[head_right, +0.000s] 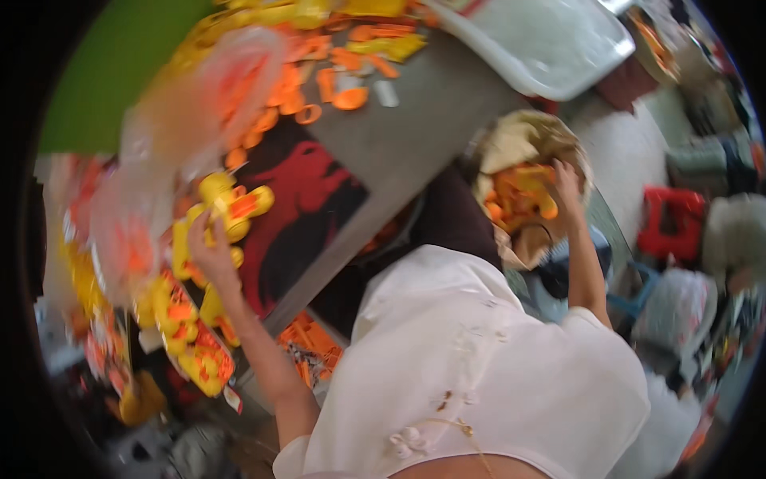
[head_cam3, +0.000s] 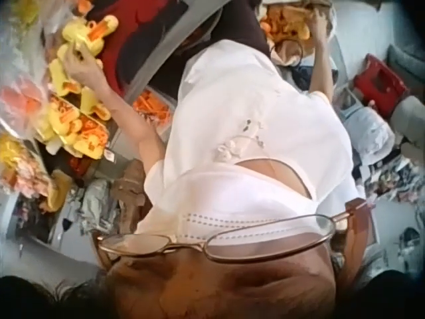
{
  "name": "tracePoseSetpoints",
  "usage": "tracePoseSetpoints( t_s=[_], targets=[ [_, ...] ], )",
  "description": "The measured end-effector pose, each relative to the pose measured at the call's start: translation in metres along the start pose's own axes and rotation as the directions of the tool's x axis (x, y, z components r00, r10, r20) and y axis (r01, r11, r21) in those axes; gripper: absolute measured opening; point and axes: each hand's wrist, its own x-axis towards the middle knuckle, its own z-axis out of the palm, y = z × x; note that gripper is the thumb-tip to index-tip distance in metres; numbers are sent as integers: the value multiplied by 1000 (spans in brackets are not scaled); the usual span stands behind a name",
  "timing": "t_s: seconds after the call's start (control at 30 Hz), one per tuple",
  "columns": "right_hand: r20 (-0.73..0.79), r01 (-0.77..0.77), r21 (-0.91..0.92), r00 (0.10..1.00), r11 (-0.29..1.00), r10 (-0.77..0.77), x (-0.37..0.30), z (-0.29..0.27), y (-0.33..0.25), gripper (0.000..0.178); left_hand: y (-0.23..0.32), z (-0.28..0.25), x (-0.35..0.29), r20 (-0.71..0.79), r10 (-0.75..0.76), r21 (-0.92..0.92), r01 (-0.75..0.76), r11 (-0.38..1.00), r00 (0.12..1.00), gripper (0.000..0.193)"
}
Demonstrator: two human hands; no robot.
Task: Assemble plastic components onto toy gun housings at a factory workbench.
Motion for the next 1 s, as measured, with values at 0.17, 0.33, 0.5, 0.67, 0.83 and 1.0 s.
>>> tracePoseSetpoints(
  t_s=[0.17,0.33,0.5,0.67,0.83,1.0],
  targets=[
    [776,-208,353,610,912,-161,49,-84,-130,29,4,-9,-3,-49,-98,327,109,939,994,38],
    [508,-98,852,395,514,-766,84,-190,-282,20,15,9,21,72,-314,580,216,785,947,54],
    [42,326,790,816,519,-576,130,-147,-345,17,50,25,7,226,51,157,-88,984,973,51],
    [-318,666,460,742,588,-591,153,-98,-384,25,60,25,5,536,-68,-313,273,910,841,59],
    [-256,713,382,693,588,-673,158,-85,-405,29,51,26,-2,498,-109,-359,319,877,860,58],
    [-365,720,415,691,556,-623,154,-79,-405,38,61,9,13,539,-48,-281,233,931,841,62]
  ],
)
